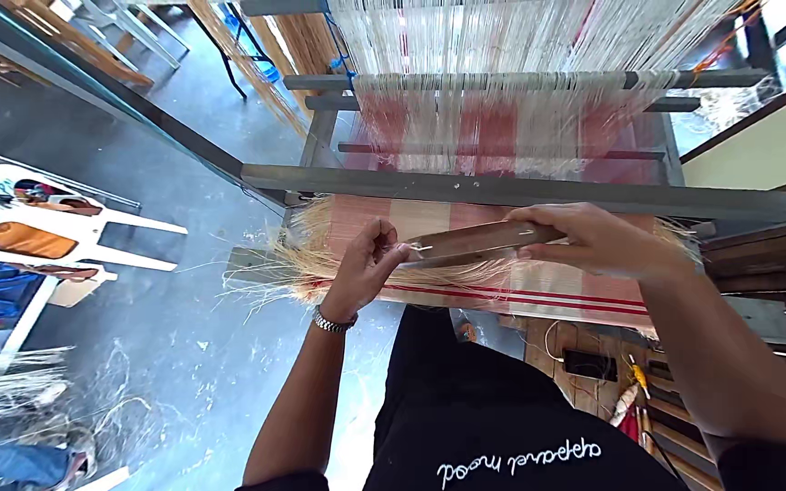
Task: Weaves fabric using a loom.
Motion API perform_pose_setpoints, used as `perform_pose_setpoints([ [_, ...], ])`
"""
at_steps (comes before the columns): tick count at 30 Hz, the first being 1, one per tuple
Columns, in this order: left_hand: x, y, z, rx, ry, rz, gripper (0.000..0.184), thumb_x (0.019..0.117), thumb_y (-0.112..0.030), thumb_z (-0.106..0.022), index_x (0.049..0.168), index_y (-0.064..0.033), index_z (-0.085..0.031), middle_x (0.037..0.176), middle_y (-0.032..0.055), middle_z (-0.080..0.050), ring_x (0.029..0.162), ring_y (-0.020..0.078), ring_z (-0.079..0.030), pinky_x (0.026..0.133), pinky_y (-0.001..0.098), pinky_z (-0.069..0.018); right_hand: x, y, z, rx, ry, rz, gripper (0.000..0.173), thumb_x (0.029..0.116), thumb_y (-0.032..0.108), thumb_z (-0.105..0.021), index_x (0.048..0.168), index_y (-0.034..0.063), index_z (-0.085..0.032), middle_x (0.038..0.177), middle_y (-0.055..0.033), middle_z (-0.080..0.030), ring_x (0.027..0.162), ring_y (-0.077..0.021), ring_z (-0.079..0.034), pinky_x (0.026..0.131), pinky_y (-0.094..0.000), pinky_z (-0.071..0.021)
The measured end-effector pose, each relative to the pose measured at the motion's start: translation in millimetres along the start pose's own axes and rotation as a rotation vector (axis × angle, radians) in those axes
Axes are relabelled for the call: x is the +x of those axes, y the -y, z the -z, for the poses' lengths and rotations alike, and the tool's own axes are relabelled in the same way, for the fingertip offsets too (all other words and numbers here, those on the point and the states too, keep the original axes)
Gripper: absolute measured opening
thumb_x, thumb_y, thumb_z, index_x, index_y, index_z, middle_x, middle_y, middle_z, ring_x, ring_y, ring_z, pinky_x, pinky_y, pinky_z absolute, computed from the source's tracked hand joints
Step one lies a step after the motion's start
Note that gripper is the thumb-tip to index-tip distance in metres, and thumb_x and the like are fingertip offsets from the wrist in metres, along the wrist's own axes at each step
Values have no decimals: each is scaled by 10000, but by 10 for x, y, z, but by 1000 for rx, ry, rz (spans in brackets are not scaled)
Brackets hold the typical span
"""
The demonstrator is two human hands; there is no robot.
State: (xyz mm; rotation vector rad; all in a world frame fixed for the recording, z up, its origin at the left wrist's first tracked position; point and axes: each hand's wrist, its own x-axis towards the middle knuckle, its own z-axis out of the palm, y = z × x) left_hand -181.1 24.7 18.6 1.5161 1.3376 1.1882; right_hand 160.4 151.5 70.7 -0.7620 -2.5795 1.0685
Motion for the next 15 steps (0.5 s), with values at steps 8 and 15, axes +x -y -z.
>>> perform_pose_setpoints([
  [8, 26, 129, -726, -461, -446, 90, 201, 1096, -295, -451, 1196, -140, -533, 789, -61, -539, 655, 40, -504, 632, 222, -461, -206, -34, -491, -90, -326, -58, 552, 992, 510, -620, 1377, 115, -632, 1215, -67, -710, 1093, -168, -689, 949, -415, -580],
  [15, -109, 377, -212, -571, -584, 313, 222, 1111, -180, -361, 1150, -84, -557, 797, -31, -628, 653, 49, -578, 638, 222, -521, -575, -784, -223, -109, -567, -317, 807, 943, 610, -619, 1540, 95, -448, 1561, -159, -472, 1452, -332, -436, 1180, -575, -377],
])
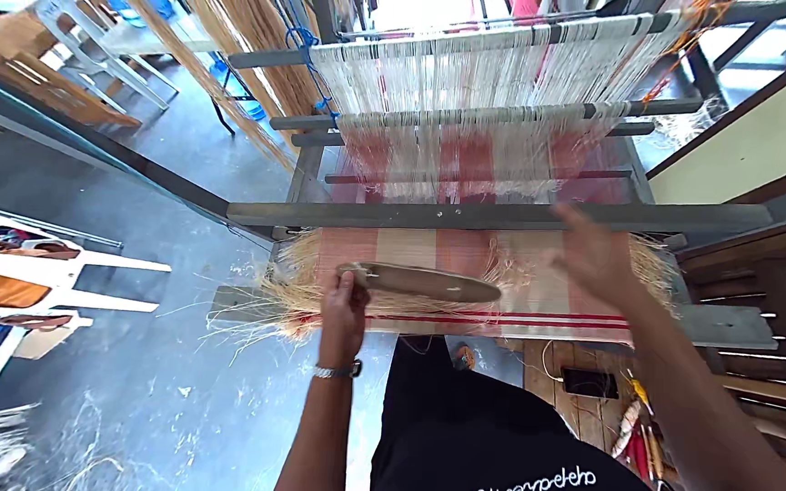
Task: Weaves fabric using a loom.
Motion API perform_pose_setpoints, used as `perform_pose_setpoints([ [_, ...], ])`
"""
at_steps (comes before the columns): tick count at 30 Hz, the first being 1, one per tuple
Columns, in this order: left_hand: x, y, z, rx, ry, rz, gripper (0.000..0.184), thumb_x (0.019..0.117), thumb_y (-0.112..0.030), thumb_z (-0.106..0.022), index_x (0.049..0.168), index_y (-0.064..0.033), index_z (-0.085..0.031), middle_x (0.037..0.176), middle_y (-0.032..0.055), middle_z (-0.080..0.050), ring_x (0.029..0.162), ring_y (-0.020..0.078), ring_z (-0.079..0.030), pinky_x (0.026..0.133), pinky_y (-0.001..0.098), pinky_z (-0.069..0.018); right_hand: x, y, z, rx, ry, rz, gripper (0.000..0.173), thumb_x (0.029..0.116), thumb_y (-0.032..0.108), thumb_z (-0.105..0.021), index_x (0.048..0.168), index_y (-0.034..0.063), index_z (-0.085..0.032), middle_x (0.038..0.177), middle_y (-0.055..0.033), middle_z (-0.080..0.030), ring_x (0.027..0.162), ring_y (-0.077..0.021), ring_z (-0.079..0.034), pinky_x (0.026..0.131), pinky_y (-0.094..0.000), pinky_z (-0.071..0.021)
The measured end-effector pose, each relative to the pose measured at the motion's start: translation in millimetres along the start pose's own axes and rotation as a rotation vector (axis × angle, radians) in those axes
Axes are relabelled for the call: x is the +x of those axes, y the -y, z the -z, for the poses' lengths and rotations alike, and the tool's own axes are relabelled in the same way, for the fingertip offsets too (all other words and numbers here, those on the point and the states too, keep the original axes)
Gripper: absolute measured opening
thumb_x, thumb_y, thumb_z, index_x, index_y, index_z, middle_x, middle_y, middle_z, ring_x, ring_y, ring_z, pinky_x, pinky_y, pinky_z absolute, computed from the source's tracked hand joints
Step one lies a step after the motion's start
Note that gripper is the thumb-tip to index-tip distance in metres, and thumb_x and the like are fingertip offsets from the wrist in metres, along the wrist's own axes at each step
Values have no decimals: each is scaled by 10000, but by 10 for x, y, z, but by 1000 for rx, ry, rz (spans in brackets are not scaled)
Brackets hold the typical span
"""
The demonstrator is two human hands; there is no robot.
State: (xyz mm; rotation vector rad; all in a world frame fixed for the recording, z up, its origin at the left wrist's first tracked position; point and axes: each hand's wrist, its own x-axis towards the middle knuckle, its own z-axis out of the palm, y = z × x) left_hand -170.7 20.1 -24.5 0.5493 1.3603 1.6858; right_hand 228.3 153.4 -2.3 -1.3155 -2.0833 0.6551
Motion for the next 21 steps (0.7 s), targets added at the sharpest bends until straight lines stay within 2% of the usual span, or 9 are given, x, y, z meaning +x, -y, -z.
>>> perform_pose_setpoints([
  [1, 54, -77, 177, 18, -62, -11, 240, 1116, -194, -351, 1159, -81, -558, 812, -23, -642, 675, 61, -602, 653, 236, -538, 15, -302, 148, -62, -168, -131, 823, 963, 573, -616, 1554, 47, -392, 1585, -247, -391, 1476, -417, -367, 1196, -617, -328],
  [3, 153, -206, 545, 4, -168, -24, 284, 1124, -220, -317, 1158, -73, -558, 888, 10, -682, 751, 95, -659, 691, 270, -571, -13, -823, 402, -197, -375, -458, 1010, 937, 660, -576, 1630, 21, -214, 1643, -387, -90, 1496, -601, -145, 1187, -719, -204],
  [5, 218, -304, 839, -74, -255, -26, 335, 1128, -233, -274, 1197, -50, -546, 991, 60, -709, 840, 148, -706, 755, 322, -604, -16, -1209, 445, -269, -405, -612, 1074, 905, 757, -517, 1650, 63, -173, 1635, -405, 73, 1478, -660, -49, 1159, -748, -194],
  [7, 270, -375, 1032, -178, -344, -36, 358, 1131, -227, -247, 1226, -21, -524, 1047, 105, -710, 914, 210, -733, 841, 389, -625, 11, -1448, 334, -298, -435, -543, 979, 948, 719, -471, 1631, 53, -251, 1622, -425, 82, 1454, -681, -106, 1137, -713, -278],
  [9, 357, -413, 1131, -247, -438, -60, 366, 1134, -222, -226, 1211, -9, -514, 1050, 116, -711, 936, 232, -743, 863, 408, -629, 89, -1559, 283, -282, -461, -455, 939, 987, 670, -441, 1616, -1, -251, 1608, -442, 107, 1463, -681, -47, 1184, -664, -251],
  [11, 515, -427, 1183, -290, -497, -80, 361, 1137, -222, -210, 1263, -9, -472, 1089, 125, -682, 975, 239, -731, 885, 412, -621, 227, -1638, 271, -278, -482, -419, 953, 989, 673, -425, 1606, -32, -248, 1602, -451, 100, 1465, -676, -44, 1192, -647, -246],
  [14, 864, -397, 1193, -283, -537, -96, 370, 1137, -221, -198, 1349, -12, -417, 1172, 135, -632, 1035, 238, -702, 919, 414, -598, 583, -1655, 284, -246, -470, -437, 951, 995, 671, -431, 1619, -14, -216, 1612, -430, 120, 1479, -654, -45, 1198, -629, -253],
  [19, 1585, -371, 1143, -199, -589, -105, 383, 1132, -223, -237, 1405, -3, -392, 1291, 174, -577, 1106, 275, -670, 927, 446, -587, 1426, -1943, 351, -211, -490, -430, 952, 992, 681, -439, 1660, 84, -115, 1646, -367, 138, 1441, -631, -227, 1095, -671, -359],
  [21, 1881, -344, 1173, -164, -605, -126, 398, 1124, -223, -255, 1417, 2, -403, 1323, 189, -574, 1127, 290, -662, 933, 454, -584, 1685, -2052, 392, -204, -494, -429, 967, 980, 713, -431, 1670, 136, -76, 1657, -336, 159, 1493, -596, -134, 1136, -689, -286],
])
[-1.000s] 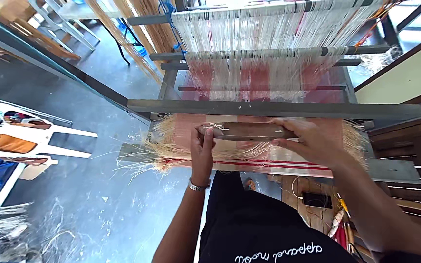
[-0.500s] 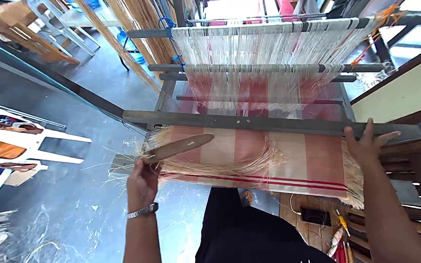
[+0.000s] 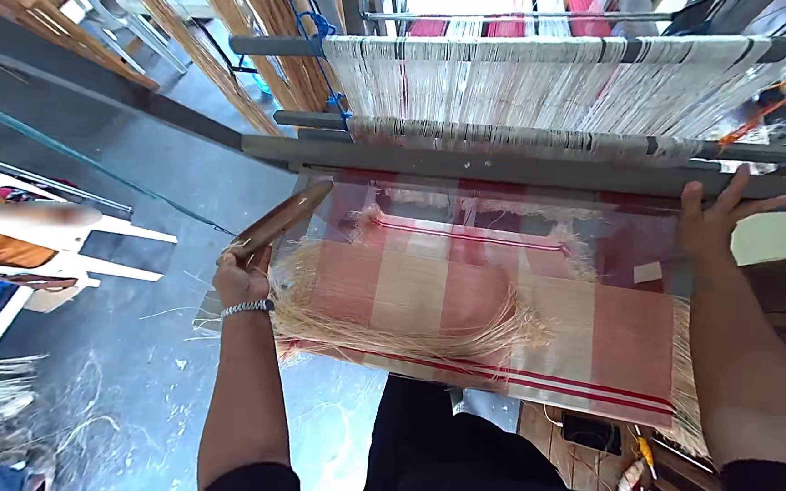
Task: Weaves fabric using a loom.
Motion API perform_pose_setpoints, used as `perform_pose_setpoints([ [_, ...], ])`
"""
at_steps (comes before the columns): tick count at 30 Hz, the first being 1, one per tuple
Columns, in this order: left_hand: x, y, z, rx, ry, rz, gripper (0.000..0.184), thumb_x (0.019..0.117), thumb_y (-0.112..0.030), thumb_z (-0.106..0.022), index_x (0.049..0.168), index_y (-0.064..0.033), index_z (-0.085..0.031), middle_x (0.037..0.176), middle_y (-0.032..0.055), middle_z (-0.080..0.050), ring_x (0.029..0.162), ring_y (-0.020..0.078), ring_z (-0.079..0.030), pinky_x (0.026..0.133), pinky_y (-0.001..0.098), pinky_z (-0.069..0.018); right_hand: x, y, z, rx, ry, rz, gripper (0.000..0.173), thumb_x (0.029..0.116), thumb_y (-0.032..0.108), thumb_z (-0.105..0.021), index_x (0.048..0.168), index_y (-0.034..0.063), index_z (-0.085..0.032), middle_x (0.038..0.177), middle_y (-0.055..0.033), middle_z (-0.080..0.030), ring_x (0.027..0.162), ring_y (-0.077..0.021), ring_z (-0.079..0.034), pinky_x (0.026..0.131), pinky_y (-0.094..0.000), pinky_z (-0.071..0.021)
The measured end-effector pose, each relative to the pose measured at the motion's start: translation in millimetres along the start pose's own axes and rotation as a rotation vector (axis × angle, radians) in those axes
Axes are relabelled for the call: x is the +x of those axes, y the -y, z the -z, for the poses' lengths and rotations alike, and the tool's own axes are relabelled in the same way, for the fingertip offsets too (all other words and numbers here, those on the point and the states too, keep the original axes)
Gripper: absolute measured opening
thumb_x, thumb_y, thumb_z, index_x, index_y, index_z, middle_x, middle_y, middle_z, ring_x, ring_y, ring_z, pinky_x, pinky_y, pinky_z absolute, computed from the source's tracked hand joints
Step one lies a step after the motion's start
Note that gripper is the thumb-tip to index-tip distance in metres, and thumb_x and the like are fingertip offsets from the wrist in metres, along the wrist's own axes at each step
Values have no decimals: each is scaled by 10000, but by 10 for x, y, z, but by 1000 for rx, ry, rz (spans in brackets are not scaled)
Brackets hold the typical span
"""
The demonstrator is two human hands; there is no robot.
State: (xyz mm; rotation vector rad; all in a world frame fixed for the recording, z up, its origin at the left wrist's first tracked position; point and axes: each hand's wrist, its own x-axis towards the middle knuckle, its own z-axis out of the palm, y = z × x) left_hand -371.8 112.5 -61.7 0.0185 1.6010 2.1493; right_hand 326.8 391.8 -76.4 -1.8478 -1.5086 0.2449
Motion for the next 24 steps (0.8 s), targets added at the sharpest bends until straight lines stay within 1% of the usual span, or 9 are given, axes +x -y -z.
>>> perform_pose_setpoints([
  [4, 340, 103, -258, 27, -63, -6, 406, 1113, -230, -281, 1411, 2, -430, 1294, 201, -599, 1077, 289, -678, 887, 440, -596, 154, -44, -114, 78, -83, 82, 975, 981, 683, -469, 1662, 88, -105, 1646, -354, 163, 1541, -528, 9, 1237, -567, -209],
  [7, 490, 198, -407, 66, -79, -22, 419, 1118, -247, -266, 1412, 6, -426, 1278, 204, -602, 1040, 279, -685, 859, 429, -601, 152, -83, -177, 162, -180, 123, 822, 1059, 566, -384, 1641, 24, -175, 1634, -381, 155, 1542, -526, 75, 1279, -505, -113],
  [11, 594, 281, -638, 108, -45, -18, 414, 1123, -247, -269, 1411, 1, -433, 1268, 199, -601, 1003, 266, -692, 832, 418, -607, 106, 1, -164, 278, -211, 77, 714, 1081, 467, -323, 1633, 26, -220, 1653, -353, 132, 1565, -462, 61, 1290, -436, -112],
  [14, 646, 358, -802, 138, 9, 1, 404, 1123, -238, -275, 1373, 15, -466, 1233, 193, -617, 974, 263, -697, 824, 422, -609, 95, 24, -147, 315, -203, 44, 723, 1076, 434, -355, 1645, 35, -159, 1661, -330, 135, 1575, -425, 40, 1285, -402, -153],
  [16, 652, 404, -912, 178, 54, 20, 385, 1116, -227, -297, 1338, 17, -496, 1189, 175, -633, 934, 241, -702, 804, 405, -611, 71, 37, -122, 308, -234, 38, 828, 1069, 422, -434, 1634, -20, -20, 1655, -346, 135, 1578, -420, 34, 1286, -389, -148],
  [19, 612, 533, -1130, 215, 101, 22, 356, 1101, -183, -354, 1392, 9, -428, 1152, 193, -637, 863, 255, -712, 754, 424, -622, -20, 151, -1, 400, -278, -126, 1088, 996, 395, -642, 1576, -100, 135, 1660, -354, 52, 1588, -348, -85, 1284, -336, -192],
  [21, 555, 652, -1293, 251, 126, 20, 487, 1113, -173, -392, 1521, -34, -167, 1196, 238, -594, 863, 282, -725, 745, 433, -636, -66, 192, 90, 398, -172, -367, 1181, 972, 524, -652, 1583, -40, 187, 1680, -302, -56, 1559, -295, -242, 1246, -346, -300],
  [23, 462, 737, -1412, 454, 285, 19, 499, 1103, -206, -438, 1493, 29, -232, 1228, 229, -618, 992, 247, -708, 864, 407, -601, -67, 117, 143, 368, 12, -505, 1083, 985, 672, -511, 1630, 17, 60, 1660, -256, -230, 1492, -314, -372, 1184, -467, -386],
  [24, 423, 713, -1430, 618, 458, 34, 506, 1110, -293, -417, 1484, 40, -346, 1357, 207, -599, 1197, 246, -630, 1023, 435, -509, -59, 85, 151, 370, 108, -558, 997, 983, 741, -410, 1646, 74, -76, 1615, -223, -351, 1399, -334, -485, 1084, -528, -471],
])
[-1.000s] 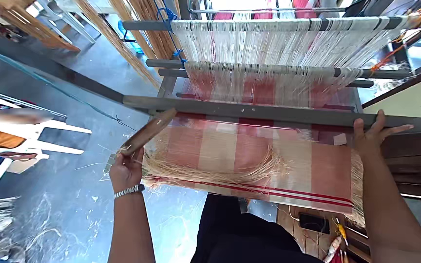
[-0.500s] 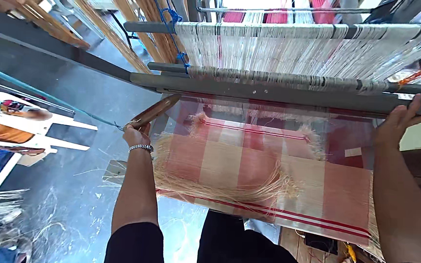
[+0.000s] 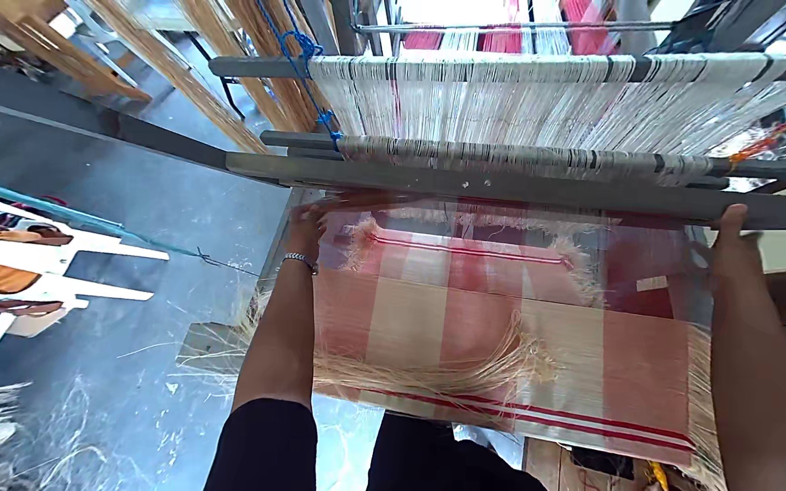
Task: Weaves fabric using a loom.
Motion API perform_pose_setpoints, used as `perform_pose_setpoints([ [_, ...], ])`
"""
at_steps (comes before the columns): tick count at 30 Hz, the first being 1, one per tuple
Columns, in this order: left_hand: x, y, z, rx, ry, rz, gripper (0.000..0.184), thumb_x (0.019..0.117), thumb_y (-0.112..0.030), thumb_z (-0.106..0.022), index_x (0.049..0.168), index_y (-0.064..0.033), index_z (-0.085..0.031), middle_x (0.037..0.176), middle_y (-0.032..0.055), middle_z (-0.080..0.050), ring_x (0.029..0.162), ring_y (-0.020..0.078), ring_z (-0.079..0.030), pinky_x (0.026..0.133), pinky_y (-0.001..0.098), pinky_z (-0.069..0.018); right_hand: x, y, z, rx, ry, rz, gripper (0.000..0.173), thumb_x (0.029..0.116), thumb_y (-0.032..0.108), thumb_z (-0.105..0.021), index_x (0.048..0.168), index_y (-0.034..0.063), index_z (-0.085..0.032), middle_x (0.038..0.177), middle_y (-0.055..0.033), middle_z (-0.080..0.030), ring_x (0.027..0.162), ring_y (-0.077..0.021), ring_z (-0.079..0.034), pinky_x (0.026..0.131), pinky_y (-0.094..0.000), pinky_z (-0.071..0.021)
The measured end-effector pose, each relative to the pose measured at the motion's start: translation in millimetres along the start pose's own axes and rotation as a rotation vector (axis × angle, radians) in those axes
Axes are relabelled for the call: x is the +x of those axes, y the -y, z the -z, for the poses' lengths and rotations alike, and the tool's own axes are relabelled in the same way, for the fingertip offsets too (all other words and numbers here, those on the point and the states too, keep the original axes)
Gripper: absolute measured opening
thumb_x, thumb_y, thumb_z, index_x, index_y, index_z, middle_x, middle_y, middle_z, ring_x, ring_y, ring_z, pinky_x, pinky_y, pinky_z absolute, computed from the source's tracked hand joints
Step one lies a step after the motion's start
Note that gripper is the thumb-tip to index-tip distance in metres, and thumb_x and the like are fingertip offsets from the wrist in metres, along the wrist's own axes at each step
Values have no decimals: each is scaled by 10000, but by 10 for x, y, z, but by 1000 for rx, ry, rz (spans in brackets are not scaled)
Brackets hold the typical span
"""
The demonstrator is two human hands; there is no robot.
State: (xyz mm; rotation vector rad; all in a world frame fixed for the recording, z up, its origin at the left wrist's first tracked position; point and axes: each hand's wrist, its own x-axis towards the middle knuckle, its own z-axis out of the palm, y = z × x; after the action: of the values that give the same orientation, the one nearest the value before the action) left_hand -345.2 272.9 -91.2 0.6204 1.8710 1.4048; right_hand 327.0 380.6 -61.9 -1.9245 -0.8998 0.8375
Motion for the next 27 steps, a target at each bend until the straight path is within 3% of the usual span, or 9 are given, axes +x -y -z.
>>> perform_pose_setpoints([
  [2, -19, -114, 39, 339, 266, -48, 594, 1104, -493, -282, 1431, -90, -572, 1510, 94, -543, 1441, 250, -440, 1188, 537, -322, 62, -31, 36, 22, 206, -116, 976, 935, 851, -215, 1631, 167, -196, 1580, -160, -433, 1271, -341, -600, 932, -545, -554],
  [4, -7, -158, 111, 525, 202, -111, 623, 1097, -526, -281, 1347, -86, -642, 1458, 162, -576, 1416, 368, -458, 1149, 649, -318, 77, -24, 43, 73, 323, -170, 998, 913, 873, -139, 1617, 175, -247, 1560, -138, -463, 1223, -317, -633, 905, -503, -570],
  [7, -133, -154, 43, 643, 60, -142, 631, 1072, -504, -430, 1397, 33, -503, 1404, 352, -513, 1315, 549, -480, 1051, 744, -367, 80, -25, 30, 134, 373, -189, 953, 918, 863, -122, 1626, 228, -184, 1548, -119, -488, 1212, -304, -651, 916, -491, -577],
  [9, -300, -100, -106, 695, 43, -218, 580, 1071, -431, -480, 1443, 12, -442, 1433, 325, -504, 1278, 540, -515, 1015, 737, -404, 94, -40, 39, 147, 380, -194, 958, 915, 868, -133, 1627, 229, -182, 1510, -118, -527, 1186, -294, -666, 919, -481, -582],
  [12, -603, -44, -308, 820, -62, -399, 494, 1040, -317, -534, 1422, -6, -487, 1464, 338, -454, 1316, 573, -447, 1009, 771, -362, 113, -53, 69, 136, 375, -207, 988, 890, 896, -149, 1620, 232, -195, 1488, -134, -541, 1150, -297, -677, 897, -466, -584],
  [14, -847, -31, -490, 825, -95, -548, 469, 1016, -272, -542, 1387, 13, -520, 1478, 315, -449, 1367, 543, -403, 1059, 732, -335, 119, -64, 68, 138, 355, -215, 989, 888, 898, -166, 1612, 226, -207, 1453, -159, -560, 1122, -309, -682, 866, -459, -590],
  [19, -1222, 111, -1068, 686, 49, -688, 418, 1027, -237, -531, 1369, 3, -532, 1377, 280, -540, 1292, 484, -491, 1068, 662, -385, 179, -99, 101, 134, 258, -220, 1016, 887, 896, -279, 1589, 161, -263, 1428, -203, -563, 1162, -347, -660, 899, -494, -579],
  [24, -1065, 181, -648, 753, -6, -634, 512, 1014, -155, -524, 1475, 45, -430, 1487, 345, -438, 1379, 546, -415, 1124, 695, -334, 227, -117, 275, 42, 342, -203, 952, 924, 859, -262, 1479, 122, -499, 1453, -129, -570, 1250, -279, -598, 1010, -470, -496],
  [27, -931, 303, -182, 806, -82, -553, 593, 961, -43, -499, 1521, 79, -348, 1512, 381, -390, 1392, 563, -400, 1136, 685, -327, 374, -318, 399, 201, 517, -189, 781, 989, 752, -348, 1475, 159, -495, 1407, -51, -596, 1133, -192, -660, 919, -357, -561],
])
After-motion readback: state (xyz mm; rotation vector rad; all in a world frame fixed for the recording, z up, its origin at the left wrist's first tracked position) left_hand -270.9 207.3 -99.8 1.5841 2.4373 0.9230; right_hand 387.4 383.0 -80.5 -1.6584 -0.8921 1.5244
